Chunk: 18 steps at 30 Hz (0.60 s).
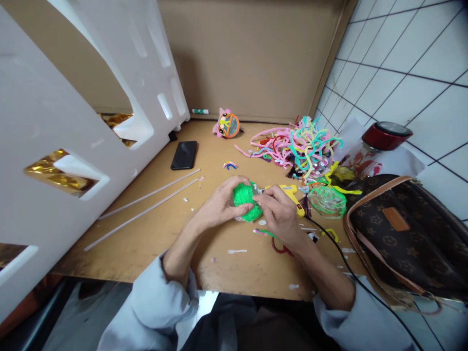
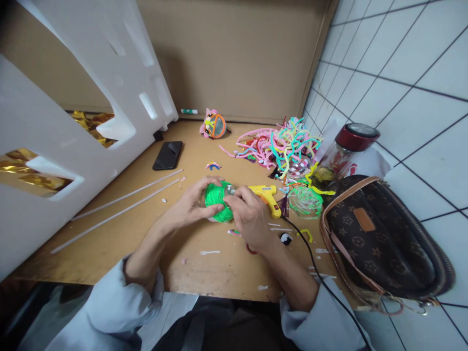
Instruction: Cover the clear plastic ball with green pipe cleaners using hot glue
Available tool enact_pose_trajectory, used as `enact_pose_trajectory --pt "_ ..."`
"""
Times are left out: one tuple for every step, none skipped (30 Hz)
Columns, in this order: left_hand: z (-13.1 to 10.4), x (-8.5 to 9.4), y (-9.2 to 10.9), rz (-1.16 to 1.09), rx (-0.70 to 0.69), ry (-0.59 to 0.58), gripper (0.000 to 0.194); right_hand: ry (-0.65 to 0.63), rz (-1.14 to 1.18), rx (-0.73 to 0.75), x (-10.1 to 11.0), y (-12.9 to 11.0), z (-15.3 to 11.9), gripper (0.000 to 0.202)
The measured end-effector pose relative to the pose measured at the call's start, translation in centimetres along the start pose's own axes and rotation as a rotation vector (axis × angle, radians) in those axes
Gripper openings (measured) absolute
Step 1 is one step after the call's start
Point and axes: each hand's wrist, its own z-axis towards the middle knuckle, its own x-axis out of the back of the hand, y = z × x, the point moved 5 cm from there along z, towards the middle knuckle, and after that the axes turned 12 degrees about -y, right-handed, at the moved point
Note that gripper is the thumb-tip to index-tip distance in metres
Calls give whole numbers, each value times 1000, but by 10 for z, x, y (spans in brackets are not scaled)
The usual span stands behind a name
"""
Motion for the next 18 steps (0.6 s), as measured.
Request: enact_pose_trajectory --pt "0 0 0 -5 -4 -2 41 0 -2 -2 0 0 0 29" --pt "0 0 1 -8 -12 -5 40 0 -5 -5 0 0 0 29" --pt "0 -1 2 -9 -21 -9 38 2 -6 -7 1 0 0 29" --pt "0 -1 3 -7 -29 -12 37 6 -6 -6 1 -1 1 29" --pt "0 -1 4 -5 -36 -16 36 10 -5 -3 1 -1 1 29" --pt "0 -1 5 -2 -41 -21 34 11 -4 0 1 -1 1 29" --pt "0 -1 5 2 -47 -26 32 13 -3 3 1 -1 1 29" --pt "0 -1 6 5 -51 -33 31 11 -1 6 1 -1 1 29" --pt "0 -2 6 7 -54 -39 29 9 1 8 2 -1 1 29" --pt "0 -2 7 7 -59 -44 28 8 2 10 2 -1 1 29" --pt "-1 -2 7 6 -62 -46 28 8 2 12 2 -1 1 28" --pt "-1 -2 7 6 -60 -48 27 10 2 13 2 -1 1 28" --pt "-1 -3 7 6 -56 -49 27 13 1 13 2 -1 1 28" --pt "-1 -3 7 8 -52 -50 27 13 0 11 2 -1 1 28" --pt "-1 -3 6 10 -48 -50 27 14 -2 9 2 0 1 28" --pt "-1 -3 6 13 -45 -51 27 13 -5 6 2 0 1 28" --pt "-1 -3 6 17 -45 -51 28 12 -8 2 1 0 1 27" --pt "-1 -3 6 19 -48 -51 28 12 -9 -2 1 0 1 27"
